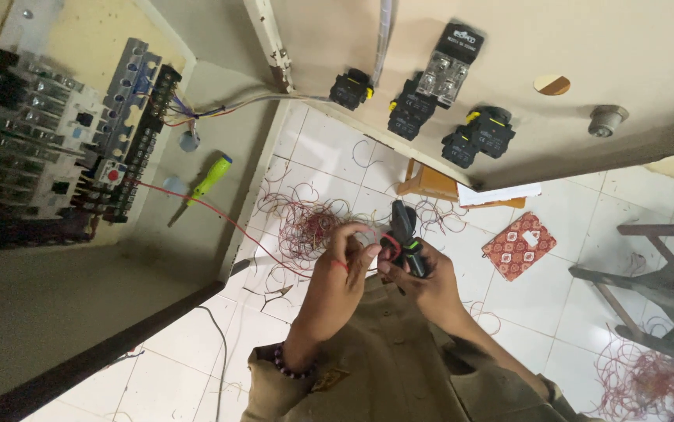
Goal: The person strips the insulation from a red wire using a wire stripper and then connects the wire to a terminal on an electrical component mounted on a wall. The person uses a screwdriver to tighten the terminal screw to secure the wire in place.
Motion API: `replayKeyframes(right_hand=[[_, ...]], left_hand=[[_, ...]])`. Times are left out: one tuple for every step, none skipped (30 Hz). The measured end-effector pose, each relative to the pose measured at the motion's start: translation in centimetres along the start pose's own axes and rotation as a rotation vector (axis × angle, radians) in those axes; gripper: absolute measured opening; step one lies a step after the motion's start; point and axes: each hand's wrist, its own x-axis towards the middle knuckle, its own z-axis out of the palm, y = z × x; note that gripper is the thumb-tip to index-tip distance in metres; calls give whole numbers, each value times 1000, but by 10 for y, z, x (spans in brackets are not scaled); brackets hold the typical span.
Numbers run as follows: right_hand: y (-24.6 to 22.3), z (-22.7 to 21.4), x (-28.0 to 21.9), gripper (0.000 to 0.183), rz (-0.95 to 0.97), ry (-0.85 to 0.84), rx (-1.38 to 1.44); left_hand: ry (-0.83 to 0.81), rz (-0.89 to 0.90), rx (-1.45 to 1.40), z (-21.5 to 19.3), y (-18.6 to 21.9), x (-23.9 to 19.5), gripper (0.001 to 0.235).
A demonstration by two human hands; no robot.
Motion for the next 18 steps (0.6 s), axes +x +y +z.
replayKeyframes(right_hand=[[3,-1,1,24,-3,-6,-1],[6,-2,2,19,51,15,7],[9,-3,4,15,105,36,15],[13,-6,6,15,101,30,14],[16,-9,8,22,93,42,-86],[19,-13,9,33,84,55,-186],[10,-10,9,33,83,49,-187],[1,-7,9,29,115,63,-95],[-8,-4,7,27,153,78,-4],[-16,-2,5,27,158,74,-4],[-25,-2,5,23,138,32,150],[-34,-2,6,20,115,-10,304],[-33,-6,7,20,116,4,303],[-32,-11,9,19,116,-104,236],[-31,-14,12,23,114,-213,171],[-32,-14,14,23,113,-201,173],[-34,-13,16,21,165,-232,233],[-35,-12,17,19,216,-262,294]], left_hand=[[7,1,0,-3,0,-1,34],[-10,-98,43,-6,0,-3,48],[-26,-196,86,-9,0,-4,63],[-19,-195,85,-12,-11,-6,63],[-47,-180,145,-15,-21,-8,64],[-74,-164,205,-18,-32,-10,64],[-69,-166,204,-20,-26,-9,64],[-156,-153,221,-21,-21,-8,56],[-247,-143,237,-23,-16,-9,61],[-245,-149,235,-20,-10,-12,61],[-294,-131,216,-18,-5,-10,56],[-343,-113,197,-16,1,-8,53],[-355,-108,195,-9,-4,-12,53],[-332,-72,260,-2,-9,-15,51],[-305,-36,327,3,-15,-18,51],[-316,-30,330,2,-14,-18,51],[-319,30,369,0,-14,-18,43],[-323,90,408,-1,-13,-19,35]])
